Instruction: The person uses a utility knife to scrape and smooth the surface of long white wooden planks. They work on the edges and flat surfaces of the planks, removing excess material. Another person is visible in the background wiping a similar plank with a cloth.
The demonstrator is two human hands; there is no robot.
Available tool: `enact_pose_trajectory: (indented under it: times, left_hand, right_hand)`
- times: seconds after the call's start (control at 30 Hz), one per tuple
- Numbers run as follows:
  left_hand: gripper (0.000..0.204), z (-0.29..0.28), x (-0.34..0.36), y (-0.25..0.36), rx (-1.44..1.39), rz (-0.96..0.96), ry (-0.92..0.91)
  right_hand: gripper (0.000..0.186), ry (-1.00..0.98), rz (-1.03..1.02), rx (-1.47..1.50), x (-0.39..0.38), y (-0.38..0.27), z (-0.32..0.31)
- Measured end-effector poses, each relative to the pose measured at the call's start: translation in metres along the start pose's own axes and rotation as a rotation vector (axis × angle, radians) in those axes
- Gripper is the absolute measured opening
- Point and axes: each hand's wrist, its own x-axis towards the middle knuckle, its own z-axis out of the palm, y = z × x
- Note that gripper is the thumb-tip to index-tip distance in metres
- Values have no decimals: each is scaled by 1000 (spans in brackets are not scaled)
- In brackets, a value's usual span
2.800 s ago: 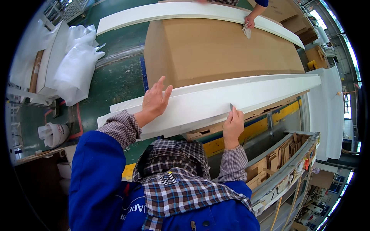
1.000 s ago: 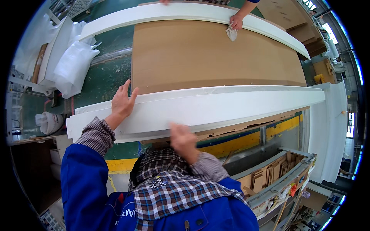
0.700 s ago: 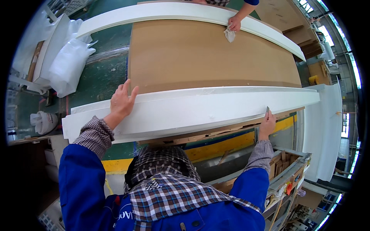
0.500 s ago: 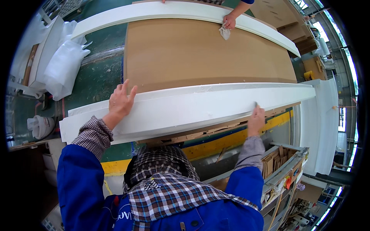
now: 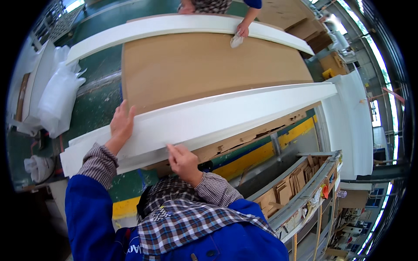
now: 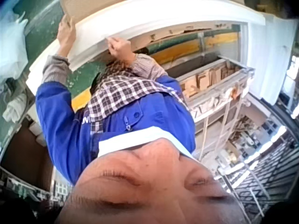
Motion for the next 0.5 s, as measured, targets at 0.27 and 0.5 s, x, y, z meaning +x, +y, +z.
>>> enact_pose_trajectory:
  times: [0.27, 0.5]
  left_hand:
    - [48, 38, -14, 66, 215, 184, 58]
    - [47, 132, -34, 254, 148, 363, -35]
  right_hand:
    - [33, 77, -71, -137, 4, 109, -65]
    - [29, 188, 74, -417, 1, 286, -199]
